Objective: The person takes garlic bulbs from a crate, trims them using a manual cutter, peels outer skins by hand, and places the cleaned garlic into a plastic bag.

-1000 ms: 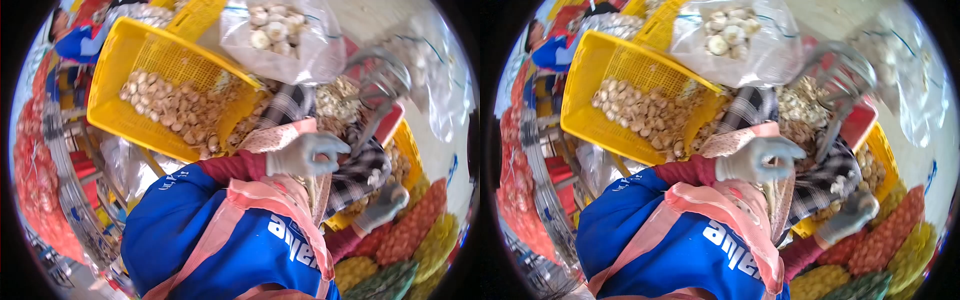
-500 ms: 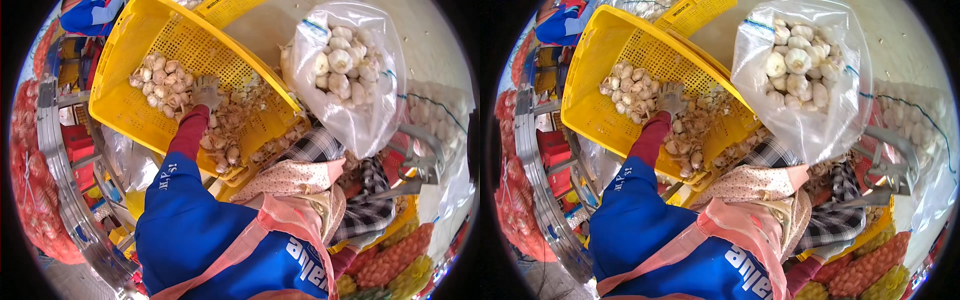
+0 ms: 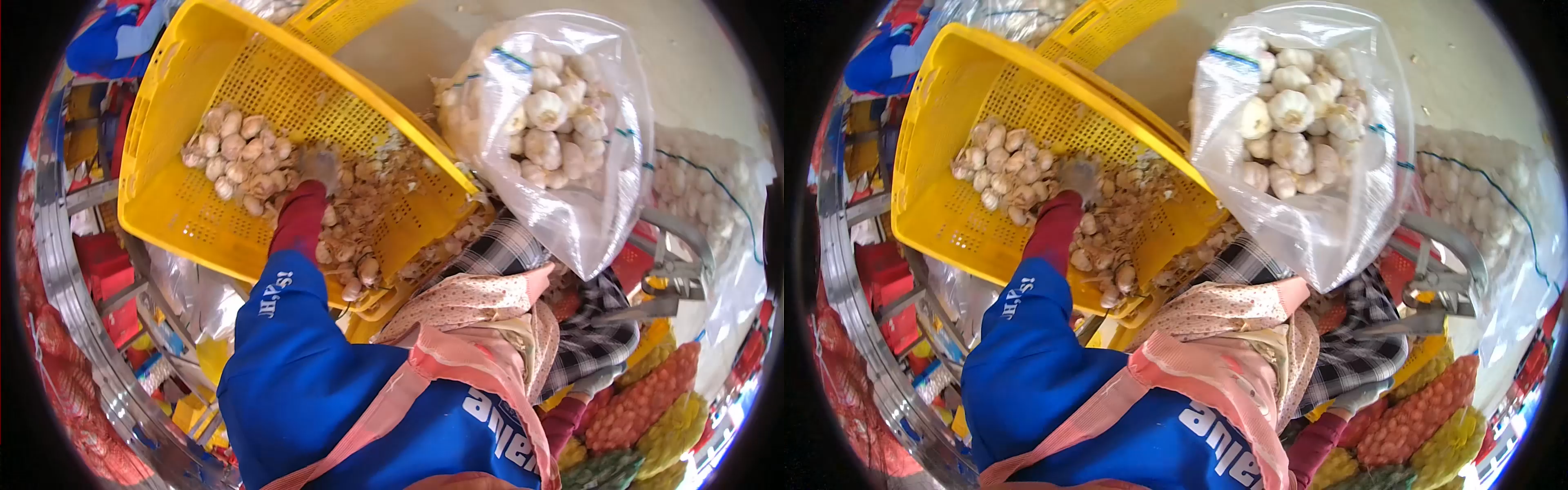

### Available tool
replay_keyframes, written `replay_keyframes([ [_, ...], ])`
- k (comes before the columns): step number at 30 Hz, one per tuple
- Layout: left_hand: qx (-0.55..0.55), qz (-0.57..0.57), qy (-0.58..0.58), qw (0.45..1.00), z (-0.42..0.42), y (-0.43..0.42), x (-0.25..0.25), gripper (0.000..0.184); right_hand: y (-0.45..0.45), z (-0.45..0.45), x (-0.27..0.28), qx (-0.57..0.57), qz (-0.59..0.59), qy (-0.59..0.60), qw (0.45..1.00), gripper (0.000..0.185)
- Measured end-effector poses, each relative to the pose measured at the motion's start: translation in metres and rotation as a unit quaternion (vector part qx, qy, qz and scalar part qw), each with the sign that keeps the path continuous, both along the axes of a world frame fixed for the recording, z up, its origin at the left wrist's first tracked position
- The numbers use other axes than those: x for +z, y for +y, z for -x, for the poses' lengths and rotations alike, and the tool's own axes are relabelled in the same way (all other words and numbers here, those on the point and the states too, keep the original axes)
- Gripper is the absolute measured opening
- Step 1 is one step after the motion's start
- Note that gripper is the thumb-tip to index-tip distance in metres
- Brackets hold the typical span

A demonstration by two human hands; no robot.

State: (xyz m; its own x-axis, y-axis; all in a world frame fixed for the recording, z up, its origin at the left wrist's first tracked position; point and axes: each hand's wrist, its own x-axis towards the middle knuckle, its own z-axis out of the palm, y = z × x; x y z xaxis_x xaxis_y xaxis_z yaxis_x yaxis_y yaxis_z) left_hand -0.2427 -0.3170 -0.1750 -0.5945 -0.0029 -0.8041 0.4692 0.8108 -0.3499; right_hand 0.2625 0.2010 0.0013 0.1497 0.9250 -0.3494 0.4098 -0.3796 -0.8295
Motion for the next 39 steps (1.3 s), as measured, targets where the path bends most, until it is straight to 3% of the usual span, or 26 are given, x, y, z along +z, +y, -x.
replay_keyframes([
  [1,-0.037,-0.051,0.055,0.997,-0.011,0.002,0.016,0.069,0.001,-0.002,0.003,-0.007,-0.022,-0.095,0.995,0.07],
  [2,-0.071,-0.1,0.109,0.986,-0.024,0.009,0.045,0.072,0.009,-0.014,-0.006,0.006,-0.108,-0.099,0.989,0.06],
  [3,0.081,-0.127,0.037,0.988,-0.02,0.03,0.08,0.084,-0.005,0.001,0.009,0.039,-0.188,-0.134,0.972,0.056],
  [5,0.216,-0.254,0.102,0.937,-0.046,0.028,0.089,0.081,-0.024,0.034,0.031,0.131,-0.366,-0.186,0.902,0.047],
  [6,0.266,-0.385,0.085,0.88,-0.058,0.022,0.086,0.072,-0.032,0.047,0.041,0.189,-0.403,-0.17,0.879,0.047],
  [7,0.421,-0.53,0.008,0.736,-0.078,0.012,0.054,0.06,-0.044,0.065,0.053,0.246,-0.437,-0.153,0.851,0.046],
  [8,0.544,-0.638,-0.072,0.54,-0.098,0.005,0.027,0.049,-0.059,0.086,0.061,0.303,-0.452,-0.059,0.837,0.041],
  [10,0.61,-0.696,-0.158,0.345,-0.143,0.081,0.121,0.044,-0.089,0.122,0.081,0.44,-0.361,0.04,0.821,0.034],
  [11,0.537,-0.713,-0.264,0.364,-0.153,0.091,0.107,0.047,-0.104,0.133,0.079,0.481,-0.292,0.093,0.821,0.036],
  [12,0.438,-0.715,-0.525,0.142,-0.16,0.111,0.075,0.048,-0.109,0.145,0.076,0.562,-0.272,0.081,0.777,0.039],
  [13,0.514,-0.715,-0.305,0.363,-0.183,0.147,0.127,0.045,-0.12,0.159,0.083,0.607,-0.184,0.071,0.77,0.044],
  [15,0.401,-0.74,-0.352,0.41,-0.198,0.187,0.16,0.048,-0.131,0.163,0.068,0.613,-0.051,0.1,0.782,0.051],
  [16,0.303,-0.755,-0.311,0.491,-0.197,0.21,0.18,0.051,-0.135,0.161,0.056,0.598,-0.03,0.14,0.789,0.049],
  [17,0.229,-0.765,-0.308,0.518,-0.201,0.229,0.188,0.054,-0.134,0.162,0.063,0.58,0.047,0.153,0.798,0.047],
  [19,0.33,-0.727,-0.365,0.478,-0.21,0.257,0.203,0.059,-0.131,0.156,0.056,0.474,0.082,0.243,0.842,0.045],
  [22,0.209,-0.756,-0.356,0.507,-0.212,0.293,0.202,0.067,-0.121,0.145,0.047,0.409,-0.058,0.268,0.87,0.041],
  [25,0.235,-0.738,-0.412,0.481,-0.213,0.317,0.201,0.075,-0.099,0.137,0.065,0.448,-0.187,0.157,0.86,0.037],
  [28,0.288,-0.714,-0.452,0.45,-0.212,0.332,0.198,0.085,-0.065,0.118,0.069,0.41,-0.408,0.076,0.813,0.029],
  [30,0.274,-0.718,-0.448,0.456,-0.21,0.342,0.194,0.084,-0.052,0.117,0.067,0.269,-0.38,0.062,0.883,0.045],
  [32,0.198,-0.782,-0.359,0.468,-0.21,0.352,0.183,0.082,-0.025,0.119,0.047,0.399,-0.362,-0.032,0.842,0.045],
  [33,0.205,-0.785,-0.343,0.473,-0.21,0.356,0.183,0.081,-0.029,0.115,0.045,0.424,-0.131,0.091,0.892,0.043],
  [34,0.189,-0.787,-0.33,0.485,-0.208,0.358,0.182,0.081,-0.028,0.119,0.046,0.434,-0.259,0.006,0.863,0.034],
  [35,0.176,-0.789,-0.315,0.498,-0.207,0.36,0.182,0.08,-0.03,0.108,0.059,0.422,-0.081,0.064,0.901,0.025],
  [36,0.153,-0.788,-0.273,0.53,-0.205,0.362,0.187,0.079,-0.031,0.108,0.077,0.405,0.011,0.134,0.904,0.021],
  [37,0.154,-0.787,-0.271,0.532,-0.204,0.363,0.192,0.079,-0.034,0.101,0.083,0.394,0.033,0.14,0.908,0.028],
  [39,0.003,-0.821,-0.112,0.56,-0.2,0.368,0.199,0.079,-0.043,0.098,0.1,0.365,0.073,0.152,0.915,0.041],
])
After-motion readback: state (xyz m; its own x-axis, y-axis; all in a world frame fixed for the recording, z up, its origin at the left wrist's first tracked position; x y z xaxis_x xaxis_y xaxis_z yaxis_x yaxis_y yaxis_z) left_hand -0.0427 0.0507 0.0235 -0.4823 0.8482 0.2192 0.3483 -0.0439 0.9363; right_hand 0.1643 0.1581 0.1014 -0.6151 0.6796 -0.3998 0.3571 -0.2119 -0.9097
